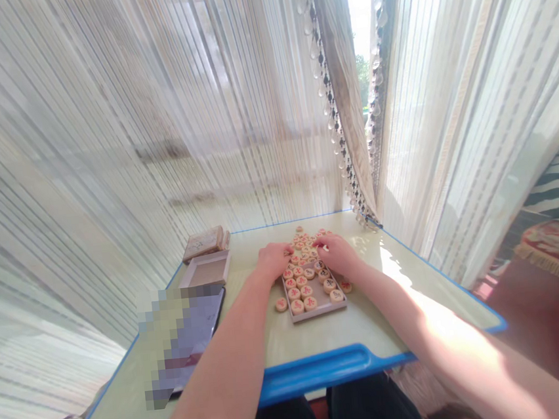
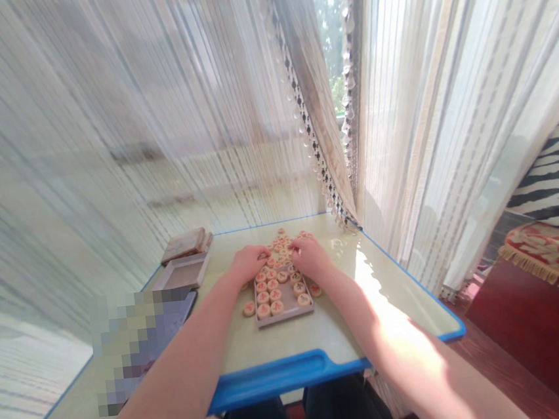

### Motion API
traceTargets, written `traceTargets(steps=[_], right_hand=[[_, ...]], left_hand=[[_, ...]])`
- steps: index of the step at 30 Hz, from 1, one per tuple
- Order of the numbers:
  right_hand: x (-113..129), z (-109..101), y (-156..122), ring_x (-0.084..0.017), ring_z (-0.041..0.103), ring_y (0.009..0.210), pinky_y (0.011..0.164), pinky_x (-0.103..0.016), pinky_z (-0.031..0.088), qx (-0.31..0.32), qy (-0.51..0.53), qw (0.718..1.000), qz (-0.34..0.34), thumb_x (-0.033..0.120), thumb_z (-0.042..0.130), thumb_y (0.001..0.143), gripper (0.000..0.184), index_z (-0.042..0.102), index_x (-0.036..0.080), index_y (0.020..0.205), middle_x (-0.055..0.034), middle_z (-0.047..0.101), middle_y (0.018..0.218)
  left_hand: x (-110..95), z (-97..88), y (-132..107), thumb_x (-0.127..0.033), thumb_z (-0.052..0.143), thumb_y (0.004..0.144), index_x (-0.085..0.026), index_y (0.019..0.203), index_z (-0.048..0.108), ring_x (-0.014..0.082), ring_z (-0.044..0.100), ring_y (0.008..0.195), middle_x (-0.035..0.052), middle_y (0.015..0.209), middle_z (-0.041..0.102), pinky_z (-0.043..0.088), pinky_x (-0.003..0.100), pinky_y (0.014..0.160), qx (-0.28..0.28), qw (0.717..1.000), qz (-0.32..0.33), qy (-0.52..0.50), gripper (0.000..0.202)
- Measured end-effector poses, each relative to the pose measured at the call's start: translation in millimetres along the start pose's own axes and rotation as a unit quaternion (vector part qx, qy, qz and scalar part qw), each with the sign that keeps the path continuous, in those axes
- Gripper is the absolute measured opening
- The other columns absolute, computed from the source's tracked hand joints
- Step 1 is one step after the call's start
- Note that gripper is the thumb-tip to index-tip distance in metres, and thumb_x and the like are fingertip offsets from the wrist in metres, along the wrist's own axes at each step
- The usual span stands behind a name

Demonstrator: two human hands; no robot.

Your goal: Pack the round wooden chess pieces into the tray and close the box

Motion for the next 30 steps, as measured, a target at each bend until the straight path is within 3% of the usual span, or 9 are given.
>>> traceTargets(steps=[5, 11, 15, 18, 24, 30], right_hand=[[-2.2, -7.4, -0.2, -0.02, 0.056, 0.096, 0.09, -0.035, 0.04, -0.013, 0.013, 1.0, -0.001, 0.013, 0.047, 0.075, 0.028, 0.069, 0.021, 0.09, -0.004, 0.069, 0.089], [7.9, -13.7, -5.2, -0.017, 0.06, 0.081, 0.078, -0.032, 0.045, -0.005, 0.122, 0.993, -0.004, 0.027, 0.053, 0.079, 0.021, 0.069, 0.02, 0.091, -0.0048, 0.069, 0.084], [12.2, -3.8, -8.9, -0.014, 0.06, 0.065, 0.061, -0.027, 0.046, 0.036, 0.285, 0.957, 0.044, 0.032, 0.059, 0.076, 0.03, 0.065, 0.018, 0.102, -0.004, 0.07, 0.077], [10.8, 0.0, -9.4, -0.012, 0.058, 0.058, 0.054, -0.024, 0.045, 0.041, 0.367, 0.926, 0.082, 0.032, 0.063, 0.072, 0.032, 0.063, 0.017, 0.1, -0.0037, 0.069, 0.073], [5.8, 3.2, -8.6, -0.012, 0.06, 0.062, 0.053, -0.023, 0.045, 0.049, 0.424, 0.898, 0.104, 0.03, 0.067, 0.067, 0.031, 0.063, 0.017, 0.095, -0.0039, 0.07, 0.075], [3.1, 3.0, -8.3, -0.015, 0.063, 0.067, 0.055, -0.025, 0.047, 0.051, 0.386, 0.917, 0.088, 0.028, 0.067, 0.067, 0.028, 0.06, 0.017, 0.092, -0.0046, 0.07, 0.076]], left_hand=[[-3.1, -13.4, -5.5, -0.027, 0.054, 0.078, -0.023, 0.092, 0.067, 0.0225, 0.06, 0.099, 0.0038, 0.102, 0.069, 0.044, 0.035, 0.09, -0.054, 0.994, 0.005, -0.095, 0.019], [-23.6, -26.5, -19.1, -0.021, 0.06, 0.076, -0.018, 0.11, 0.057, 0.0152, 0.064, 0.089, 0.0044, 0.103, 0.067, 0.05, 0.026, 0.079, -0.105, 0.944, 0.07, -0.306, 0.034], [-37.8, -33.7, -29.3, -0.018, 0.062, 0.075, -0.021, 0.133, 0.036, 0.0147, 0.064, 0.09, 0.0039, 0.106, 0.067, 0.049, 0.029, 0.084, -0.124, 0.928, 0.116, -0.331, 0.064], [-38.4, -39.3, -33.2, -0.014, 0.061, 0.075, -0.019, 0.138, 0.029, 0.0143, 0.064, 0.091, 0.0064, 0.111, 0.066, 0.05, 0.028, 0.085, -0.148, 0.919, 0.107, -0.351, 0.071], [-37.4, -32.3, -31.8, -0.019, 0.06, 0.077, -0.016, 0.111, 0.058, 0.0166, 0.065, 0.091, 0.0065, 0.102, 0.069, 0.052, 0.027, 0.083, -0.127, 0.923, 0.063, -0.358, 0.035], [-34.6, -26.7, -31.2, -0.019, 0.062, 0.075, -0.016, 0.1, 0.067, 0.0184, 0.066, 0.087, 0.0056, 0.094, 0.072, 0.052, 0.029, 0.082, -0.08, 0.914, 0.037, -0.397, 0.025]])
Point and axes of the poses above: each hand's wrist, its own y-axis towards the middle knuckle, its own z-axis out of the palm, x = y × z, the point moved 9 cm from there along y, towards the middle knuckle
